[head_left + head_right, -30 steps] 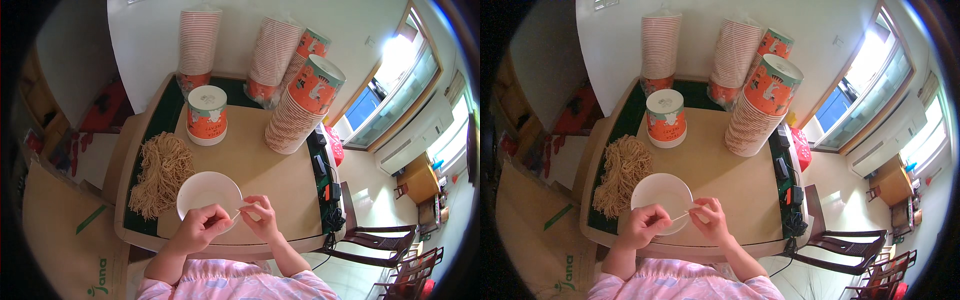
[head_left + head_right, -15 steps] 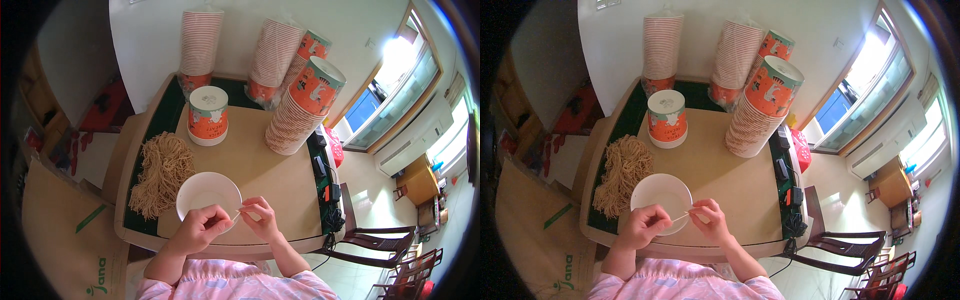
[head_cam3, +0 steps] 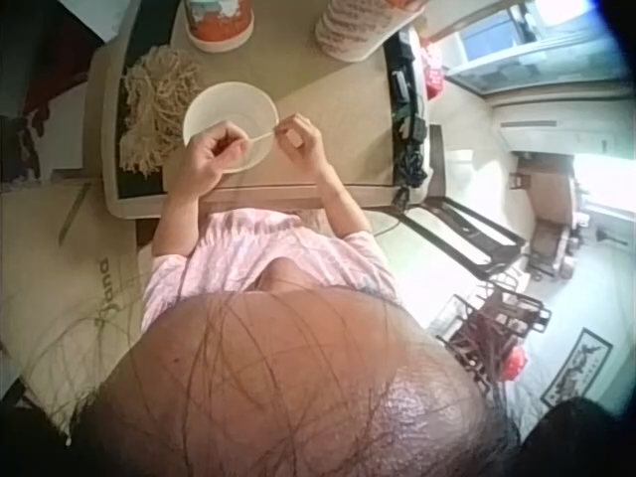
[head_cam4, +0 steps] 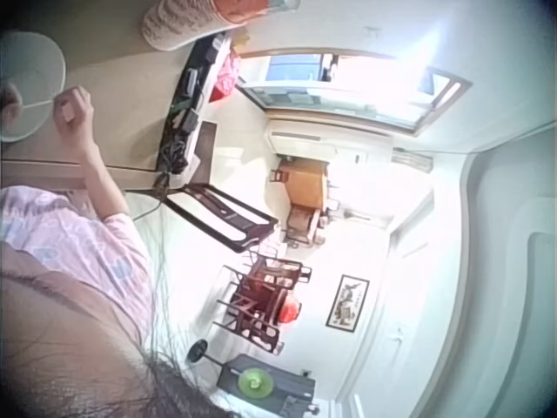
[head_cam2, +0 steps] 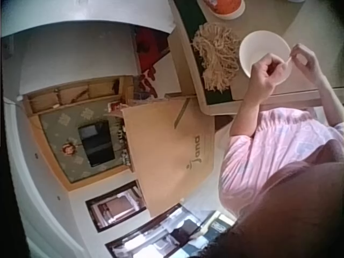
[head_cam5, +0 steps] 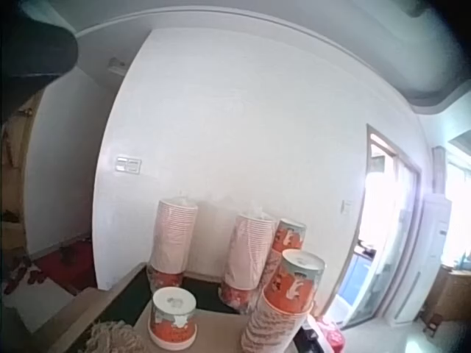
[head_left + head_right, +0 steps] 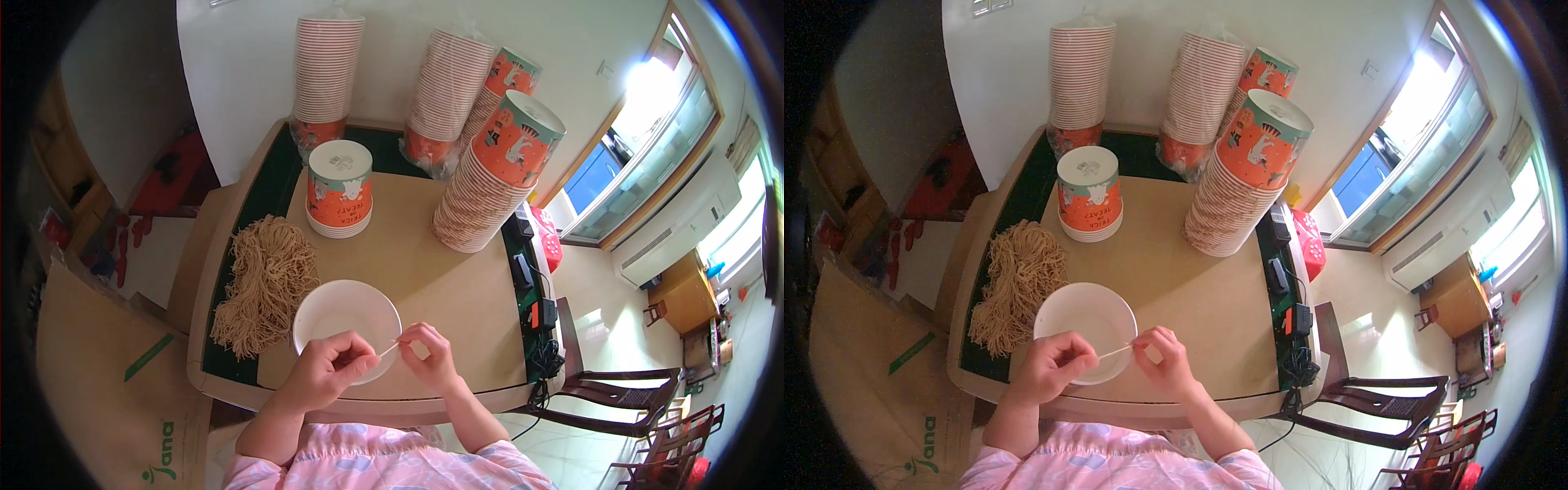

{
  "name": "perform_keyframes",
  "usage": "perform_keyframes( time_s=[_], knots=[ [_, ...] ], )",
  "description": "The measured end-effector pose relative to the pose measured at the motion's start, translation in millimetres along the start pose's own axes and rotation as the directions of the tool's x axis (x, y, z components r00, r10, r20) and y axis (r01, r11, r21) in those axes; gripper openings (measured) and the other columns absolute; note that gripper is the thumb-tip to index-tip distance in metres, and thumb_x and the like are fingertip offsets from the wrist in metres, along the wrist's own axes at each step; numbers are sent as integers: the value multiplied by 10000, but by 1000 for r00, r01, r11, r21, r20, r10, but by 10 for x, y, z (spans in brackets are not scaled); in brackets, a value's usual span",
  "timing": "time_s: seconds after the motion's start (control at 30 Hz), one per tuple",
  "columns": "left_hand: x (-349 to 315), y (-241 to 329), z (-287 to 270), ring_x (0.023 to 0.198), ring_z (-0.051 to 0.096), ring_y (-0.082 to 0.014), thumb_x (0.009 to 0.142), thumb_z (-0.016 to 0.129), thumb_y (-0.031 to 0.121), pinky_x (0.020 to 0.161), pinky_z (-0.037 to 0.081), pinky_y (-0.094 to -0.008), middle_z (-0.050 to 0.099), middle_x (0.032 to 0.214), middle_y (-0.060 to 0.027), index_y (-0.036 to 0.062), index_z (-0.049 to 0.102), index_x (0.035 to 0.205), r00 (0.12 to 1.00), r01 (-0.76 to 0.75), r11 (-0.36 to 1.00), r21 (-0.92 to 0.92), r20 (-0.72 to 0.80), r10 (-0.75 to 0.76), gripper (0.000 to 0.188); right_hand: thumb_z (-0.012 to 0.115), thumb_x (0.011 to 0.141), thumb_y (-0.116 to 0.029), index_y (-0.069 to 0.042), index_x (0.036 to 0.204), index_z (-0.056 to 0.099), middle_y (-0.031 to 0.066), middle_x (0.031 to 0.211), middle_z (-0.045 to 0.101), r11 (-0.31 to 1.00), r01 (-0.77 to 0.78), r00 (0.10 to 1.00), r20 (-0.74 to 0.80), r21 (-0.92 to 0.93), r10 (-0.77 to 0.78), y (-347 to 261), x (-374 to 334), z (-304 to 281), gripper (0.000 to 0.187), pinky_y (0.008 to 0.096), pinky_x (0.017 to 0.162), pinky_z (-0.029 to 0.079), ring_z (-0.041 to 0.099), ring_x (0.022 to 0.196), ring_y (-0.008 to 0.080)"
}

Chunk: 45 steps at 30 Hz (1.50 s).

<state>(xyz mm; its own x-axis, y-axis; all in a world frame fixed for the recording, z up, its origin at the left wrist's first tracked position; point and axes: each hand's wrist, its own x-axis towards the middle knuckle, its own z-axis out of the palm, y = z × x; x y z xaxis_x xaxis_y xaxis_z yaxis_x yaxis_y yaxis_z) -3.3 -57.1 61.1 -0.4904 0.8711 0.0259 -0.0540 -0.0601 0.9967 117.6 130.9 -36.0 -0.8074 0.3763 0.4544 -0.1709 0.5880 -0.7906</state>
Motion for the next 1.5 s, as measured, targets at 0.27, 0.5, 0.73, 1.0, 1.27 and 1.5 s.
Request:
perform_keyframes(
  time_s=[0.27,0.5,0.73,1.0,1.27,1.5],
  knots=[
    [13,-48,10,640,416,-1,915,630,85,564,343,-175,494,711,77,15,609,888,999,39,999,-26,23,-38,78,637,770,74,2,861,619,110,856,646,1000,-24,1000,-4,-19,24,23,68,-35,118,308,738,496,632,805,229],
    [4,-44,5,638,421,0,915,637,94,565,347,-175,493,704,78,15,610,889,998,50,999,-23,27,-49,87,633,778,77,1,884,626,100,856,647,998,-65,998,-25,2,65,21,52,-15,131,297,737,496,629,808,202],
    [13,-58,20,650,443,2,916,639,104,577,362,-170,513,709,75,22,618,892,999,47,999,-21,11,-46,88,699,808,-49,-40,1004,623,71,803,633,985,-172,985,26,-15,172,-112,37,-41,210,301,702,495,611,739,170],
    [27,-110,4,621,445,10,908,649,99,551,357,-164,519,695,77,29,623,887,996,-17,1000,4,-89,18,77,679,831,-58,-32,1111,573,42,745,624,933,-358,928,97,-26,359,-335,169,-40,301,271,657,494,592,678,131],
    [-8,-60,20,639,484,-8,894,646,77,565,391,-182,553,707,51,21,630,879,998,-44,998,47,-50,47,60,632,846,-52,-62,1078,598,106,614,537,968,-164,976,109,-191,187,-176,285,66,235,328,512,439,532,517,209],
    [12,-105,-33,608,439,7,896,647,72,538,352,-172,531,691,75,36,625,858,987,-83,995,-53,-145,74,57,651,830,-53,-41,984,628,106,655,559,968,-89,987,109,-234,117,-203,518,49,156,328,524,446,548,546,223]
  ],
)
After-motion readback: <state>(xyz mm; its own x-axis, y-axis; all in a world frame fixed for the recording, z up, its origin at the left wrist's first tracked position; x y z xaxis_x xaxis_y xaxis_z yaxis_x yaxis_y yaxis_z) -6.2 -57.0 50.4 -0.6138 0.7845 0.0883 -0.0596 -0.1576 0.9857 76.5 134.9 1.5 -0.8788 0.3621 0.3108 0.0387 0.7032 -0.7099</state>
